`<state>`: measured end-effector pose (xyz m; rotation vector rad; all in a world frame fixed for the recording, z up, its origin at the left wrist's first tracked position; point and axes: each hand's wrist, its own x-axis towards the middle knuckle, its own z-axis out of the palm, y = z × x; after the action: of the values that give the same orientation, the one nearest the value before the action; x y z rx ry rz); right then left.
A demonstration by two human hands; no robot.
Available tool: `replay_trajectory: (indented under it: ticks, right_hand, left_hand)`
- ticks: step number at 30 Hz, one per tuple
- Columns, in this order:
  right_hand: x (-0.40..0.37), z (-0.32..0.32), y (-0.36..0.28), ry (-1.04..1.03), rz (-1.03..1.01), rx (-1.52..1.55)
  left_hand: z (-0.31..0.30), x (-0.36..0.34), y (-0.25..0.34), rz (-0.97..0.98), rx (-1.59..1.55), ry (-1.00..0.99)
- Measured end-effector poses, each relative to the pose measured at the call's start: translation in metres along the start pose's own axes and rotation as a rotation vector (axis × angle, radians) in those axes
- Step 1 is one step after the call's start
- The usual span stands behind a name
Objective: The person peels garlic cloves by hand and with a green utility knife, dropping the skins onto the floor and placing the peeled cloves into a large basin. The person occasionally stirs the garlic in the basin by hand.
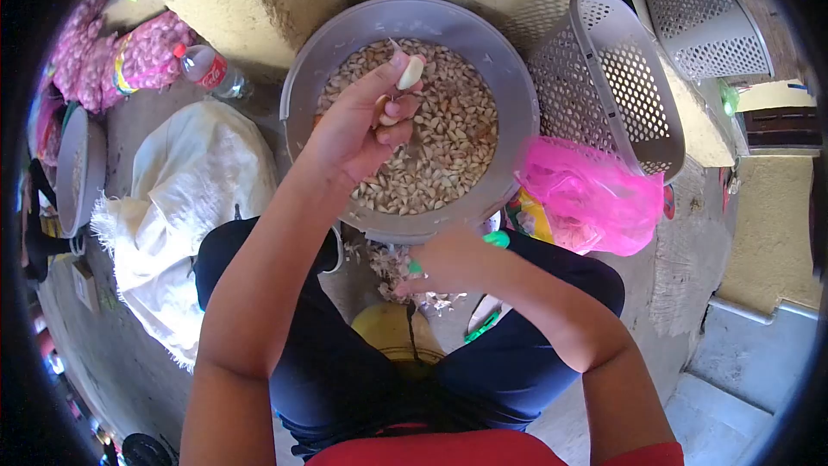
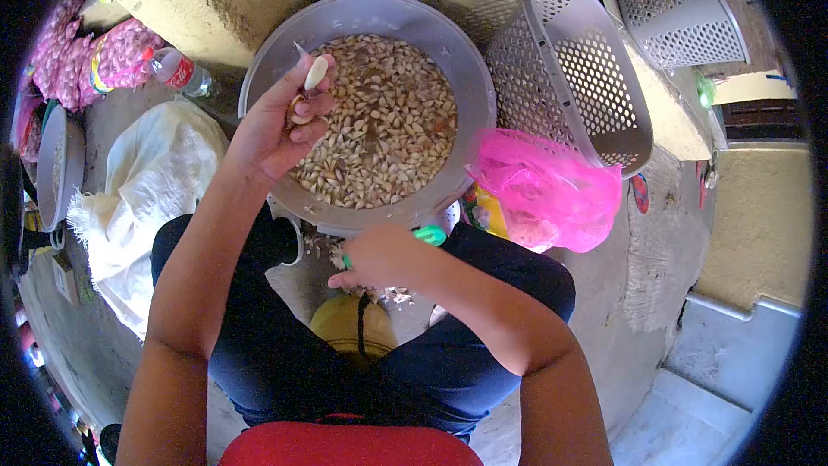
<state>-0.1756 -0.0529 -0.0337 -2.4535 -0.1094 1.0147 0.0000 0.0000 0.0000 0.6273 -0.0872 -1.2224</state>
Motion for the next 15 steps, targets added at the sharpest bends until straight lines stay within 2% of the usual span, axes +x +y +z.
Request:
replay_trajectory:
  ticks: [2, 5, 8, 11, 15]
  right_hand:
    - [0.010, 0.023, -0.001, -0.060, 0.010, 0.053]
    - [0.024, 0.038, -0.006, -0.048, -0.027, -0.021]
    - [0.027, 0.035, -0.002, -0.126, -0.071, -0.110]
    - [0.024, 0.021, -0.004, 0.012, -0.115, -0.047]
    - [0.019, 0.001, -0.007, -0.096, 0.005, 0.018]
  left_hand:
    - [0.003, -0.001, 0.001, -0.003, 0.002, 0.016]
    - [0.000, -0.001, 0.004, -0.002, 0.081, 0.021]
    - [0.000, -0.001, 0.001, 0.002, 0.150, 0.029]
    - [0.001, -0.002, 0.000, 0.020, 0.209, 0.067]
    - [0.000, -0.003, 0.001, 0.019, 0.218, 0.050]
